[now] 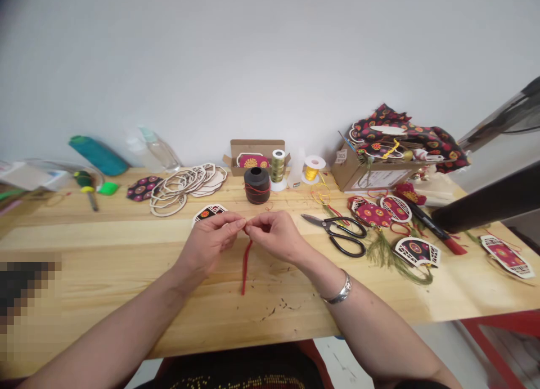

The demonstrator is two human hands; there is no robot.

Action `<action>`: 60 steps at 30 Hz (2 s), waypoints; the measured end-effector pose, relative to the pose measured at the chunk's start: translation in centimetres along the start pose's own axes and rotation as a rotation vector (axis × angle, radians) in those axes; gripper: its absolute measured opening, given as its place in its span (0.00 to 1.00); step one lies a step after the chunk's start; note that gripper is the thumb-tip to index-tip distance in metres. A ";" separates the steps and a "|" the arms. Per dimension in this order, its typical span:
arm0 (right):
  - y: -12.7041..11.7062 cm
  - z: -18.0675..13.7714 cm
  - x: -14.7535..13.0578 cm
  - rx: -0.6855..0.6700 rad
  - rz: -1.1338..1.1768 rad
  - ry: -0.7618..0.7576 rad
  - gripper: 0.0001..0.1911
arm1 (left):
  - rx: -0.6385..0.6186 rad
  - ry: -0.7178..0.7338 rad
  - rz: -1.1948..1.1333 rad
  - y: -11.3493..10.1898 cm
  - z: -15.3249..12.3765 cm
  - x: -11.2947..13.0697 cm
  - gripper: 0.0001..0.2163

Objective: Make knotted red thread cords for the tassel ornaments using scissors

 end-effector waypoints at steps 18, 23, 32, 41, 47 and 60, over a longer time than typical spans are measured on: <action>0.4 -0.1 0.6 -0.077 -0.212 0.120 0.07 | 0.058 0.071 -0.113 -1.0 0.3 0.7 0.09; -0.2 -0.1 0.3 -0.089 -0.326 0.123 0.06 | 0.139 0.100 -0.133 -2.0 0.2 1.2 0.11; -1.1 0.2 1.2 -0.018 -0.366 0.168 0.07 | 0.180 0.109 -0.206 -2.4 0.2 1.2 0.14; -1.7 -0.7 -1.8 0.218 -0.098 -0.239 0.09 | 0.104 0.132 -0.031 -1.6 -0.1 1.2 0.07; -1.2 -1.2 -3.0 0.211 -0.135 -0.318 0.04 | 0.045 0.195 0.041 -0.9 -0.2 1.4 0.05; -0.9 -0.9 -2.5 0.168 -0.194 -0.201 0.06 | 0.014 0.167 0.070 -0.5 -0.1 1.4 0.05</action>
Point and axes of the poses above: each hand's wrist, its own z-axis towards the middle knuckle, its own y-axis out of the palm, x = y × z, the point moved 9 cm from there along z, towards the middle knuckle, and after that the axes turned 8 degrees about -x, right-handed, at the moved point
